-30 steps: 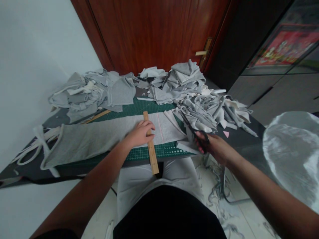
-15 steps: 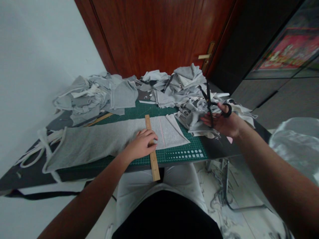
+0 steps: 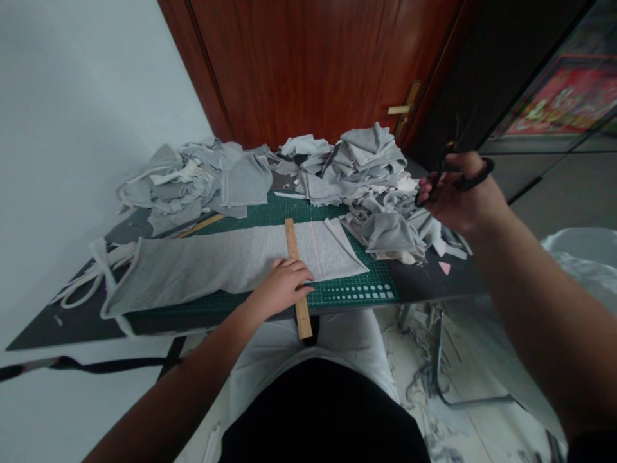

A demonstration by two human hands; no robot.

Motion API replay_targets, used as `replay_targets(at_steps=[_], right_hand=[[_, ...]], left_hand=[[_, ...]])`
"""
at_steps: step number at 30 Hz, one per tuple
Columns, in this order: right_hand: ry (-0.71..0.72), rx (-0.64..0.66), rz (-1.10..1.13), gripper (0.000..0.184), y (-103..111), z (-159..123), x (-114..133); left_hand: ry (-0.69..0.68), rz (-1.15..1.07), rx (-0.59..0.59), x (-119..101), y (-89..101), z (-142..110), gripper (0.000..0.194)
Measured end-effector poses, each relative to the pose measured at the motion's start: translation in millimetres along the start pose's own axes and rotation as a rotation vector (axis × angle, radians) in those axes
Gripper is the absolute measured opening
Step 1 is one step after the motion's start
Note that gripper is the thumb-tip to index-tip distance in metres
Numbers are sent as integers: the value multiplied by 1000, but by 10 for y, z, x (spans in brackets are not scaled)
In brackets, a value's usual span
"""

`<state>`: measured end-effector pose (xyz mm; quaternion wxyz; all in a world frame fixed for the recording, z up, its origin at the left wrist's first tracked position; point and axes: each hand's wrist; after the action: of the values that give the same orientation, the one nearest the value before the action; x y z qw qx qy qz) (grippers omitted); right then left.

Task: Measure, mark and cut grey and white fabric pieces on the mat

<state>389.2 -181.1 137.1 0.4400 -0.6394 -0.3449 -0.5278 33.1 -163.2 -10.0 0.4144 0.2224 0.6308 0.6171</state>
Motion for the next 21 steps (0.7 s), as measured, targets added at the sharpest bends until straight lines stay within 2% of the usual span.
replay_targets(at_steps=[3, 4, 8, 11, 15, 21], right_hand=[[-101, 29, -10, 24, -77, -511, -263], [-153, 105, -1, 20, -99, -746, -404], [-386, 174, 44, 40, -184, -1745, -978], [-540, 237, 9, 53, -229, -2274, -1214], [-622, 380, -103, 59, -245, -2579, -1280], [-645, 435, -151, 69, -269, -2619, -1342]], left_hand=[[-3, 17, -1, -26, -24, 14, 10], [-4, 19, -3, -35, -27, 14, 10], [13, 42, -19, -69, -31, 11, 12], [23, 71, -24, -82, -42, 18, 12], [28, 83, -68, -72, -80, 32, 9], [18, 81, -151, -63, -121, 16, 6]])
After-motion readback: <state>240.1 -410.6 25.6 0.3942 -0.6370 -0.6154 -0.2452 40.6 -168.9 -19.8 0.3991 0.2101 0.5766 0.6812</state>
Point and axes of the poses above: each hand's wrist, its own z-axis towards the middle knuckle, its own y-axis out of the back of the hand, x = y × z, and after that the axes turned 3 degrees about x, right-handed
